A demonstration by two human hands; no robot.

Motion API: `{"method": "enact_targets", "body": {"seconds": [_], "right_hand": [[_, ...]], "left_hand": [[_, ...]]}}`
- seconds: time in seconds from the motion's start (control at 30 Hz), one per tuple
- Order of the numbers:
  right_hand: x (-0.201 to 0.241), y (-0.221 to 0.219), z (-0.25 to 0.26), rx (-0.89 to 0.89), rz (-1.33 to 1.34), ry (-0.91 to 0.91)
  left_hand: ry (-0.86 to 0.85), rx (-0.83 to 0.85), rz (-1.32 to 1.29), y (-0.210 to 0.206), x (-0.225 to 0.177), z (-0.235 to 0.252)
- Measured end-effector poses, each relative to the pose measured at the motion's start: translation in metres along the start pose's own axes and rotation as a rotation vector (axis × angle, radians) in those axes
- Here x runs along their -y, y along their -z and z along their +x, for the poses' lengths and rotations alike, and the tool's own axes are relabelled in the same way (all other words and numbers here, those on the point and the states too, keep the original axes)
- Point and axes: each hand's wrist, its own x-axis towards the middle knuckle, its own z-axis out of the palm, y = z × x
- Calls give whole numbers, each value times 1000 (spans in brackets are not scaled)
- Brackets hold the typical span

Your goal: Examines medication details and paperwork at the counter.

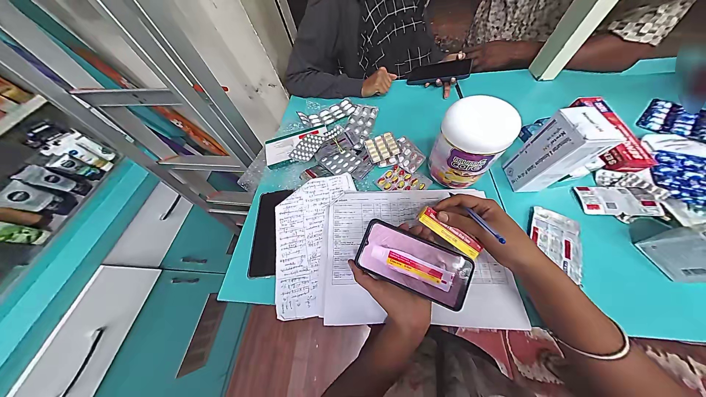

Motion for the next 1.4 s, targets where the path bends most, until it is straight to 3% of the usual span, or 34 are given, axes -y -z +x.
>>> {"method": "enact_targets", "body": {"seconds": [0.9, 1.4], "right_hand": [[1, 1, 0, 9, 9, 11], [2, 0, 0, 23, -12, 13]], "left_hand": [[-41, -72, 30, -5, 2, 1], [-16, 46, -34, -2, 0, 1]]}}
